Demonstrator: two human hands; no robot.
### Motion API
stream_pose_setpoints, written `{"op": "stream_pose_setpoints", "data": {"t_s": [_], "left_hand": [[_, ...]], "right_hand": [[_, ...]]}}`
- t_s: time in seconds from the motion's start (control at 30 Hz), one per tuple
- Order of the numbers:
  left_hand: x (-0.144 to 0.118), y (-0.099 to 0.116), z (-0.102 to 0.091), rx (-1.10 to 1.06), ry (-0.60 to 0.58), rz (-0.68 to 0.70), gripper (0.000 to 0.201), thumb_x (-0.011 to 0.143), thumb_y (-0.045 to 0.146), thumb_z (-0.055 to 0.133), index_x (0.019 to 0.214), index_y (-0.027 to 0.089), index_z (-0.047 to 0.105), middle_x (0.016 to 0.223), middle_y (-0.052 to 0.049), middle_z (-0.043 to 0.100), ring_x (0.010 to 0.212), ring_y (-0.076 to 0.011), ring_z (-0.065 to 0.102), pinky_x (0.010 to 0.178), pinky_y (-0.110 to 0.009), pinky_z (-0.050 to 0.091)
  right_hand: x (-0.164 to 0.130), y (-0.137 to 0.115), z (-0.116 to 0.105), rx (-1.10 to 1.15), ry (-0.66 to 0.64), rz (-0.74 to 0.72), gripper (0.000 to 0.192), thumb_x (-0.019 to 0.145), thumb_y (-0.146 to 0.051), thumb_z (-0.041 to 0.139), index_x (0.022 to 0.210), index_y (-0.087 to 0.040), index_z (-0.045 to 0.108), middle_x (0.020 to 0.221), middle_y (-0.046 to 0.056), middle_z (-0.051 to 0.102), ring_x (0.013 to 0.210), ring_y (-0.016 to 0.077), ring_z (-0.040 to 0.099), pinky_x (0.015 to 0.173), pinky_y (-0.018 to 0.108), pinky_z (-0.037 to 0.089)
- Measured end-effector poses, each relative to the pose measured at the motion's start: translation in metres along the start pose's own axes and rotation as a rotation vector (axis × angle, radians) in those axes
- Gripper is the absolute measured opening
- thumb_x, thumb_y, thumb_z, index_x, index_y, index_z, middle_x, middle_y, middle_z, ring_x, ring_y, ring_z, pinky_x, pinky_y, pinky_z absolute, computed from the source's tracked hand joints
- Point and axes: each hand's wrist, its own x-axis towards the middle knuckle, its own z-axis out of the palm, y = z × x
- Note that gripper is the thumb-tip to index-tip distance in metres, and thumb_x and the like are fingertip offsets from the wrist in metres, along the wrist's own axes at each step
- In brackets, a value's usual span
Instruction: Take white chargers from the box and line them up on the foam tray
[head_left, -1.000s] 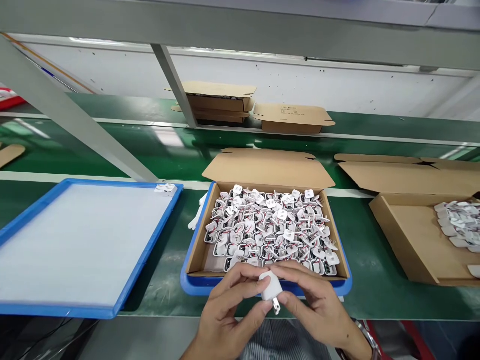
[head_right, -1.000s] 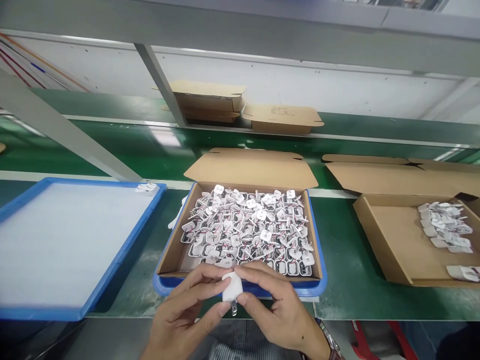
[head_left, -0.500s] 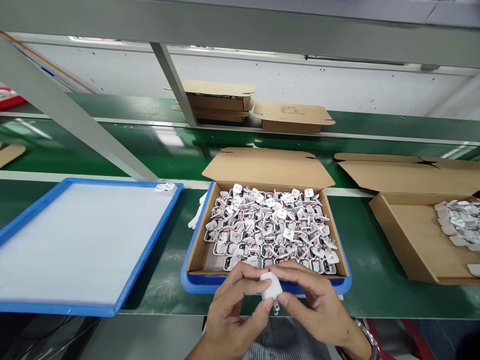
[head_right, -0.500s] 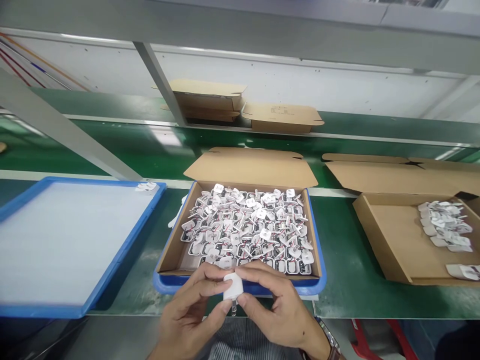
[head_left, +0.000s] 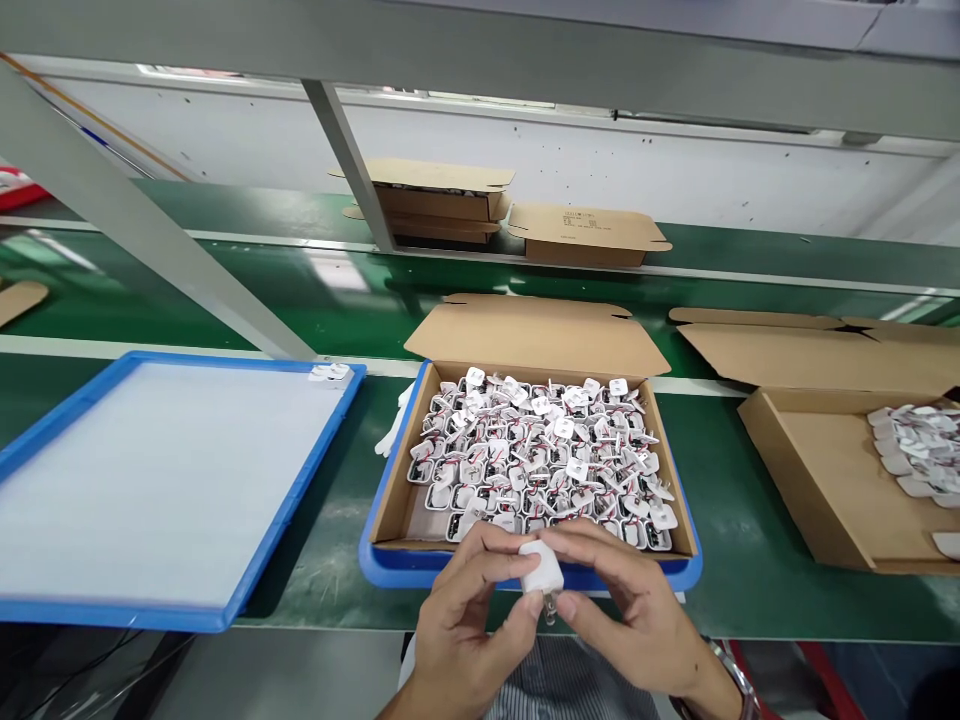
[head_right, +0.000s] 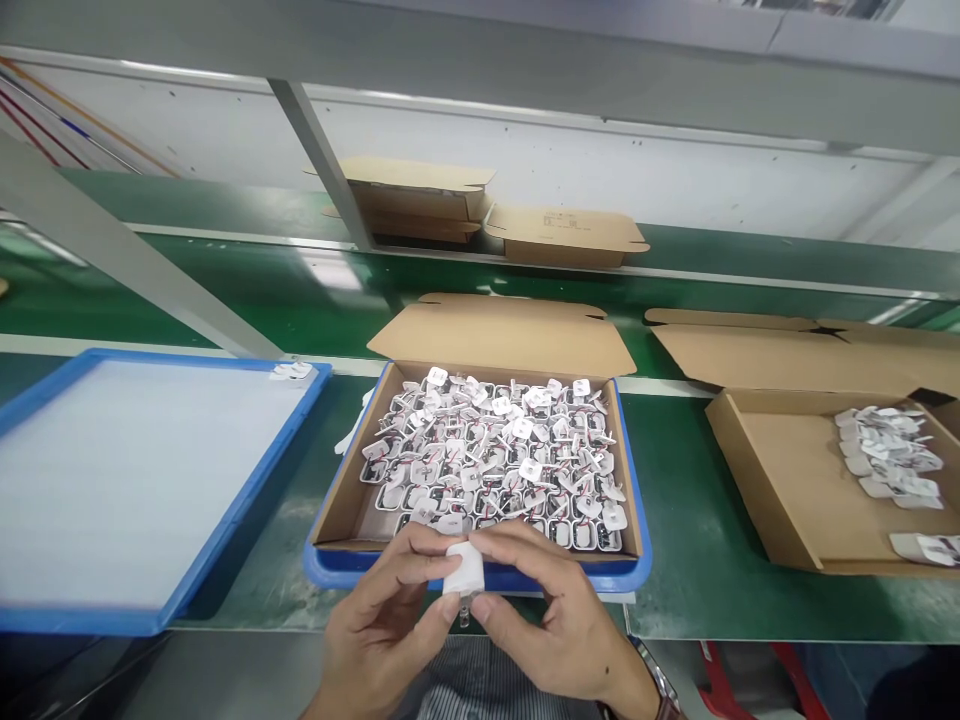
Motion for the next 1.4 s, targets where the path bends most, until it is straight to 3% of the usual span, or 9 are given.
{"op": "stream_pose_setpoints", "data": {"t_s": [0.2, 0.33, 0.53, 0.63, 0.7, 0.8, 0.97, 1.13, 1.4], "left_hand": [[-0.003, -0.002, -0.002, 0.034, -0.011, 0.018, 0.031, 0.091, 0.009, 0.069, 0.114, 0.029, 0.075, 0.108, -0.006, 0.063, 0.096, -0.0188, 0.066, 0.081, -0.029, 0.059], [0.0, -0.001, -0.006, -0.006, -0.046, -0.089, 0.032, 0.096, 0.012, 0.067, 0.12, 0.033, 0.075, 0.114, -0.007, 0.065, 0.102, -0.0204, 0.069, 0.084, -0.03, 0.061], [0.0, -0.001, -0.015, 0.013, -0.198, -0.179, 0.046, 0.099, 0.019, 0.064, 0.14, 0.041, 0.064, 0.139, -0.009, 0.059, 0.125, -0.0267, 0.065, 0.1, -0.038, 0.06], [-0.005, -0.003, -0.015, 0.16, -0.193, -0.196, 0.059, 0.092, 0.018, 0.073, 0.145, 0.042, 0.06, 0.15, -0.009, 0.052, 0.133, -0.0304, 0.061, 0.101, -0.038, 0.06], [-0.007, -0.004, -0.015, 0.167, -0.184, -0.198, 0.056, 0.096, 0.02, 0.069, 0.146, 0.042, 0.058, 0.154, -0.01, 0.05, 0.138, -0.0309, 0.057, 0.104, -0.039, 0.059], [-0.003, -0.002, -0.016, 0.008, -0.176, -0.195, 0.043, 0.103, 0.023, 0.06, 0.142, 0.04, 0.064, 0.15, -0.009, 0.057, 0.138, -0.0279, 0.058, 0.108, -0.039, 0.057], [0.009, 0.003, -0.017, -0.149, -0.115, -0.215, 0.031, 0.1, 0.02, 0.067, 0.123, 0.037, 0.077, 0.13, -0.007, 0.07, 0.121, -0.0226, 0.069, 0.097, -0.03, 0.061], [0.006, 0.005, -0.018, -0.103, -0.109, -0.153, 0.03, 0.099, 0.015, 0.067, 0.118, 0.035, 0.078, 0.121, -0.007, 0.07, 0.109, -0.0208, 0.07, 0.088, -0.029, 0.061], [-0.001, 0.003, -0.015, 0.003, -0.118, -0.017, 0.036, 0.098, 0.008, 0.062, 0.122, 0.032, 0.074, 0.118, -0.007, 0.066, 0.108, -0.0203, 0.069, 0.088, -0.032, 0.059]], "right_hand": [[0.001, -0.002, 0.004, 0.018, 0.034, 0.02, 0.048, 0.099, -0.018, 0.064, 0.142, -0.04, 0.062, 0.122, 0.004, 0.071, 0.113, 0.0155, 0.07, 0.096, 0.031, 0.061], [0.004, 0.005, 0.008, 0.111, 0.058, 0.125, 0.044, 0.1, -0.025, 0.065, 0.142, -0.037, 0.061, 0.128, 0.007, 0.072, 0.113, 0.0194, 0.074, 0.095, 0.037, 0.065], [0.006, 0.01, 0.012, 0.111, 0.099, 0.203, 0.046, 0.1, -0.029, 0.063, 0.145, -0.036, 0.056, 0.123, 0.007, 0.074, 0.11, 0.0176, 0.076, 0.095, 0.033, 0.065], [0.006, 0.008, 0.014, 0.068, 0.118, 0.223, 0.044, 0.101, -0.03, 0.061, 0.144, -0.036, 0.056, 0.12, 0.006, 0.073, 0.109, 0.0165, 0.076, 0.093, 0.029, 0.065], [0.007, 0.007, 0.015, 0.06, 0.125, 0.226, 0.043, 0.101, -0.031, 0.061, 0.143, -0.035, 0.058, 0.119, 0.006, 0.073, 0.108, 0.017, 0.076, 0.092, 0.029, 0.065], [0.008, 0.006, 0.016, 0.066, 0.131, 0.202, 0.041, 0.099, -0.029, 0.064, 0.14, -0.035, 0.06, 0.123, 0.007, 0.073, 0.11, 0.0179, 0.076, 0.094, 0.031, 0.065], [0.009, 0.004, 0.017, 0.035, 0.107, 0.134, 0.037, 0.1, -0.026, 0.063, 0.135, -0.038, 0.065, 0.128, 0.005, 0.069, 0.114, 0.0176, 0.073, 0.098, 0.034, 0.063], [0.008, -0.004, 0.013, 0.067, 0.024, 0.045, 0.04, 0.1, -0.02, 0.062, 0.135, -0.038, 0.065, 0.119, 0.004, 0.068, 0.11, 0.017, 0.069, 0.096, 0.034, 0.06], [0.005, -0.003, 0.008, 0.12, -0.022, 0.078, 0.042, 0.101, -0.022, 0.064, 0.137, -0.043, 0.066, 0.119, 0.004, 0.067, 0.108, 0.0171, 0.068, 0.091, 0.032, 0.057]]}}
